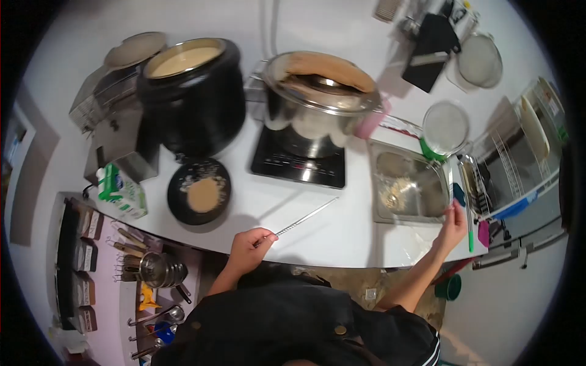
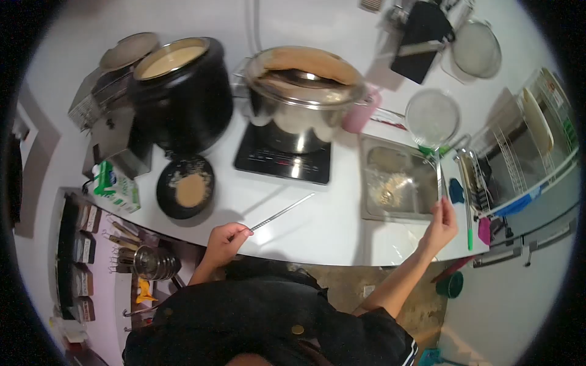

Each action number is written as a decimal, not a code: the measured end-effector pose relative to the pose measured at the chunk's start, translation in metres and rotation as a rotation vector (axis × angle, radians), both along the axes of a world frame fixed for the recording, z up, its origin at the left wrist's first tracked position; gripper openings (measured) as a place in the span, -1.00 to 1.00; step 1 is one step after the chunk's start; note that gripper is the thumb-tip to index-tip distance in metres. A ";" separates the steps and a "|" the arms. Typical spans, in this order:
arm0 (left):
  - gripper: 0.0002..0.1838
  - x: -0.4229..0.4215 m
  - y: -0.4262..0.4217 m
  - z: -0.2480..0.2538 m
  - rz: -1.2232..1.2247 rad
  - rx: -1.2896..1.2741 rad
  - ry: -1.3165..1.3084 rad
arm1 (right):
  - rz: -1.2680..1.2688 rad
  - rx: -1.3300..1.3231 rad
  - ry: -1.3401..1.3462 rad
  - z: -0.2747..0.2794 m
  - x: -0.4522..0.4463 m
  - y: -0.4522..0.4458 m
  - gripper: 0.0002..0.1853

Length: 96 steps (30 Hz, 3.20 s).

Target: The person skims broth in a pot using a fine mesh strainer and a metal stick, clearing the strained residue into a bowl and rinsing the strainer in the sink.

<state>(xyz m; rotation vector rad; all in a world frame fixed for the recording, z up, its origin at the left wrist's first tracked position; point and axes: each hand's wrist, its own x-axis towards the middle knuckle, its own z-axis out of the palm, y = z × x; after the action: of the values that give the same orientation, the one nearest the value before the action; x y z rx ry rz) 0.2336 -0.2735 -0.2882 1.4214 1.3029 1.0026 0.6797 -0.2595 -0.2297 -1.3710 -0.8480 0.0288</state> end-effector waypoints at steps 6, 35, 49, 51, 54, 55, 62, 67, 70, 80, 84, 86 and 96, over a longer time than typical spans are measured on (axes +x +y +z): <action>-0.86 -0.118 -0.007 0.014 0.030 0.072 -0.031 | 0.055 0.245 -0.777 0.139 -0.237 0.088 -0.70; -0.86 -0.207 -0.016 0.030 0.503 0.066 -0.172 | 0.486 0.269 -2.451 0.197 -0.540 0.389 -0.89; -0.87 -0.218 -0.016 0.024 0.542 0.032 -0.175 | 0.712 -0.003 -2.132 0.179 -0.523 0.388 -0.73; -0.87 -0.218 -0.015 0.026 0.529 0.023 -0.206 | 0.706 -0.101 -2.040 0.181 -0.526 0.384 -0.70; -0.87 -0.221 -0.016 0.024 0.508 -0.002 -0.238 | 0.769 -0.306 -1.944 0.185 -0.528 0.375 -0.63; -0.87 -0.223 -0.017 0.022 0.499 -0.018 -0.240 | 0.776 -0.354 -1.882 0.183 -0.529 0.375 -0.62; -0.87 -0.224 -0.017 0.023 0.510 -0.007 -0.248 | 0.768 -0.699 -1.405 0.182 -0.537 0.377 -0.65; -0.84 -0.226 -0.019 0.021 0.520 0.016 -0.249 | 0.705 -0.768 -1.149 0.195 -0.518 0.378 -0.66; -0.83 -0.226 -0.019 0.023 0.528 0.027 -0.223 | 0.685 -0.795 -1.072 0.194 -0.503 0.383 -0.65; -0.85 -0.221 -0.014 0.024 0.496 0.042 -0.225 | 0.696 -0.746 -0.824 0.180 -0.471 0.395 -0.63; -0.86 -0.220 -0.015 0.024 0.480 0.049 -0.200 | 0.752 -0.733 -0.740 0.172 -0.462 0.408 -0.61; -0.86 -0.220 -0.014 0.023 0.478 0.057 -0.191 | 0.853 -0.665 -0.645 0.171 -0.459 0.409 -0.64; -0.87 -0.219 -0.015 0.025 0.465 0.048 -0.198 | 0.838 -0.680 -0.639 0.167 -0.450 0.409 -0.67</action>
<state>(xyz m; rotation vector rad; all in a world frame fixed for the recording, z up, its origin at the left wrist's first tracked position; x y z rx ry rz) 0.0144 -0.2887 -0.2629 1.0376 1.4996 1.4497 0.2293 0.1496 -0.0625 -1.5602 -2.0474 0.5980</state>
